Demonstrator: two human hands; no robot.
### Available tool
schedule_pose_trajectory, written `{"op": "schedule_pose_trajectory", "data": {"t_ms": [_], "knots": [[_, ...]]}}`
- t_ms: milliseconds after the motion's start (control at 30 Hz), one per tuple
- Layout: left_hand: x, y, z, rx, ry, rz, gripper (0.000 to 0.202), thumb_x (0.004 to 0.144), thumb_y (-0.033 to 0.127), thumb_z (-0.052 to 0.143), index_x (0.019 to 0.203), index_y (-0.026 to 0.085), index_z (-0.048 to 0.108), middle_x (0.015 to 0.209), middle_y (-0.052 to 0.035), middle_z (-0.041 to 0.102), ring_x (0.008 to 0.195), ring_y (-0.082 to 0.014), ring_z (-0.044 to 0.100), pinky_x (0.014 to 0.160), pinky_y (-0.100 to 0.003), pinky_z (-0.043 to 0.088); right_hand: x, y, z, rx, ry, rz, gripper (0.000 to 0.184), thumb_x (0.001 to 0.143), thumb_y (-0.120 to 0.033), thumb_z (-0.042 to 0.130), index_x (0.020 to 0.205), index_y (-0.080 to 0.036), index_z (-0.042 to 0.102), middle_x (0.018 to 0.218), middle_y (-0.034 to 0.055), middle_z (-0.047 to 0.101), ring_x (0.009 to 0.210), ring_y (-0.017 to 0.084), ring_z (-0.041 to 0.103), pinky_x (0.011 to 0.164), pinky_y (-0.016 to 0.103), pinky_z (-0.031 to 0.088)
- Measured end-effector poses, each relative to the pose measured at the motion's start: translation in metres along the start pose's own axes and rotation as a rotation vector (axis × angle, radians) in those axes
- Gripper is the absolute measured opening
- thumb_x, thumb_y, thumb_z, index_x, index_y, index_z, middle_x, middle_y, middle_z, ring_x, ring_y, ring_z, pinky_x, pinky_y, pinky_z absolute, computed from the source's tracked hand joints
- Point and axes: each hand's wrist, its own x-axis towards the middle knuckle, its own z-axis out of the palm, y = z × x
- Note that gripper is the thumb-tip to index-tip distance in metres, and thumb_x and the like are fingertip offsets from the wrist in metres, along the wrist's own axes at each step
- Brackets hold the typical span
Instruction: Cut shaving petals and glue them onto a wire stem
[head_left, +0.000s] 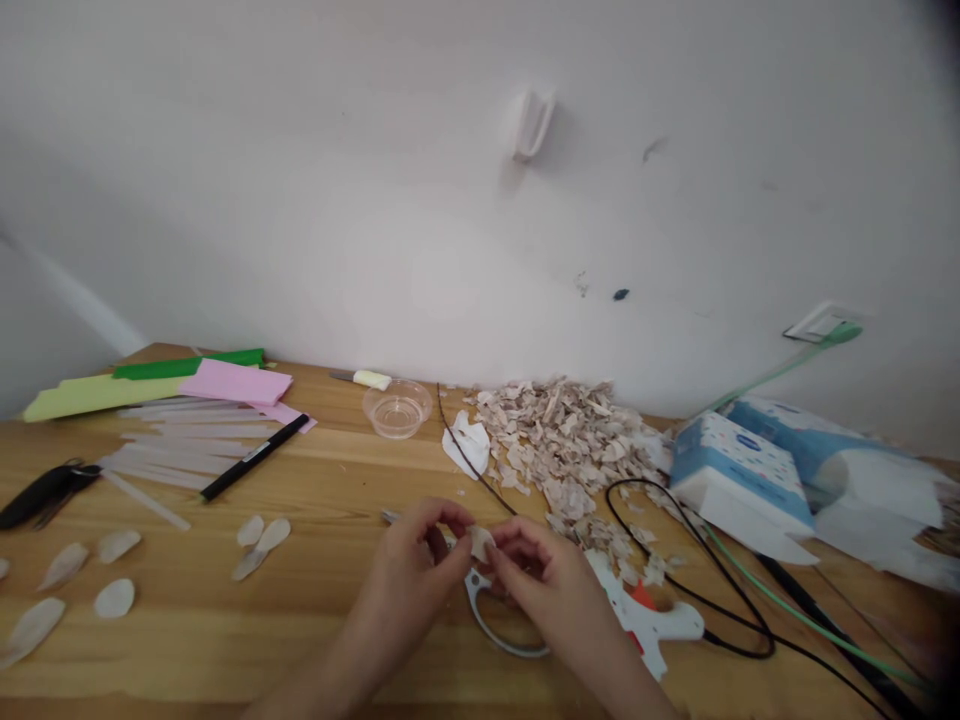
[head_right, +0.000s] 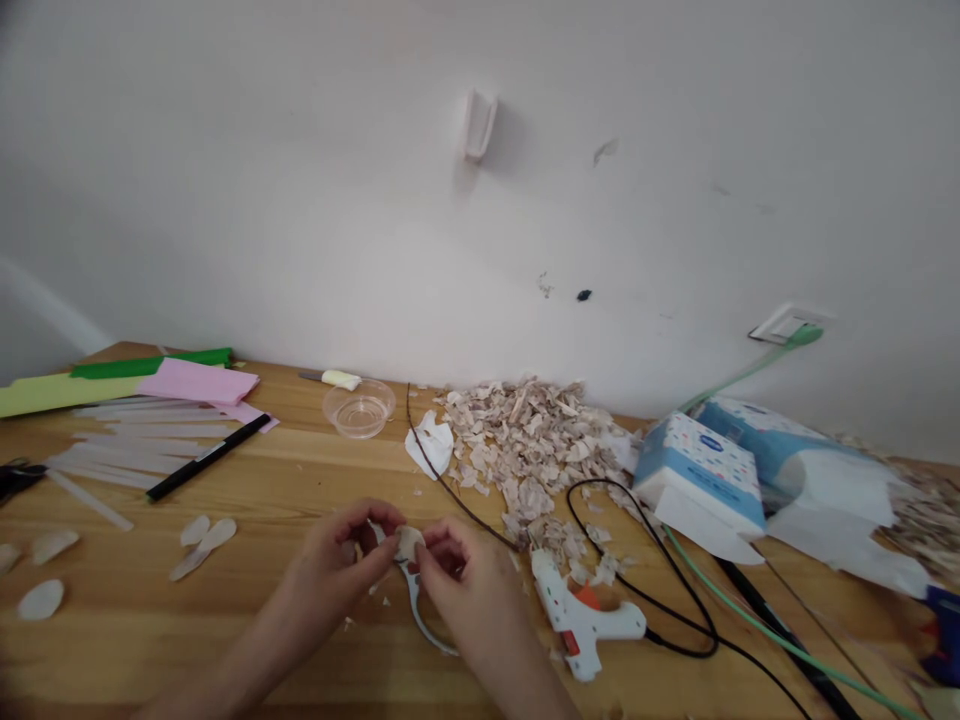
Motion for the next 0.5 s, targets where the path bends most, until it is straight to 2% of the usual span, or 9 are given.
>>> {"op": "schedule_pose_trajectory", "data": {"t_ms": [67,133,200,300,400,500], "knots": [[0.002,-0.001,0.001,-0.086,0.029,-0.035,0.019,0.068,0.028,0.057,0.081,0.014,0.062,0.068,-0.0008,0.058,0.056,-0.0123,0.046,0.051,-0.022,0.036,0.003,0.000,0.002,0.204,-0.031,0.073,0.029,0.072,-0.047,0.060,0.078,-0.018,0.055,0.068,0.0011,0.062,0.059,0.012,0.057,0.052,0.021,0.043],[0.004,-0.003,0.002,-0.177,0.005,-0.078,0.020,0.066,0.031,0.060,0.077,0.014,0.062,0.064,-0.0001,0.057,0.052,-0.0115,0.045,0.048,-0.022,0.035,0.004,-0.002,0.004,0.351,-0.061,0.127,0.040,0.064,-0.054,0.066,0.077,-0.018,0.053,0.065,-0.0004,0.061,0.055,0.011,0.056,0.049,0.019,0.042],[0.005,-0.004,0.004,-0.245,-0.017,-0.101,0.019,0.064,0.033,0.061,0.071,0.014,0.062,0.059,0.0008,0.056,0.050,-0.0110,0.045,0.048,-0.022,0.035,0.005,-0.003,0.006,0.413,-0.098,0.153,0.047,0.060,-0.059,0.068,0.077,-0.018,0.052,0.062,-0.0015,0.060,0.052,0.009,0.054,0.048,0.018,0.041],[0.006,-0.003,0.003,-0.286,0.002,-0.115,0.020,0.063,0.034,0.062,0.067,0.014,0.062,0.057,0.0006,0.058,0.050,-0.0109,0.047,0.049,-0.022,0.037,0.006,0.001,0.003,0.399,-0.132,0.151,0.048,0.065,-0.060,0.063,0.087,-0.018,0.052,0.065,-0.0011,0.060,0.055,0.011,0.056,0.051,0.020,0.042],[0.009,0.002,-0.004,-0.310,0.032,-0.134,0.023,0.061,0.036,0.064,0.068,0.015,0.065,0.055,0.0013,0.058,0.048,-0.0102,0.047,0.048,-0.021,0.036,0.007,0.010,-0.006,0.164,-0.103,0.073,0.040,0.078,-0.052,0.052,0.103,-0.021,0.048,0.077,0.0011,0.061,0.069,0.016,0.059,0.061,0.026,0.045],[0.012,0.009,-0.015,-0.333,0.063,-0.159,0.025,0.059,0.038,0.065,0.071,0.015,0.067,0.049,0.0041,0.054,0.041,-0.0087,0.045,0.042,-0.020,0.032,0.008,0.017,-0.011,-0.418,-0.010,0.001,0.035,0.074,-0.029,0.057,0.106,-0.018,0.049,0.097,0.0068,0.059,0.094,0.023,0.056,0.080,0.035,0.042]]}}
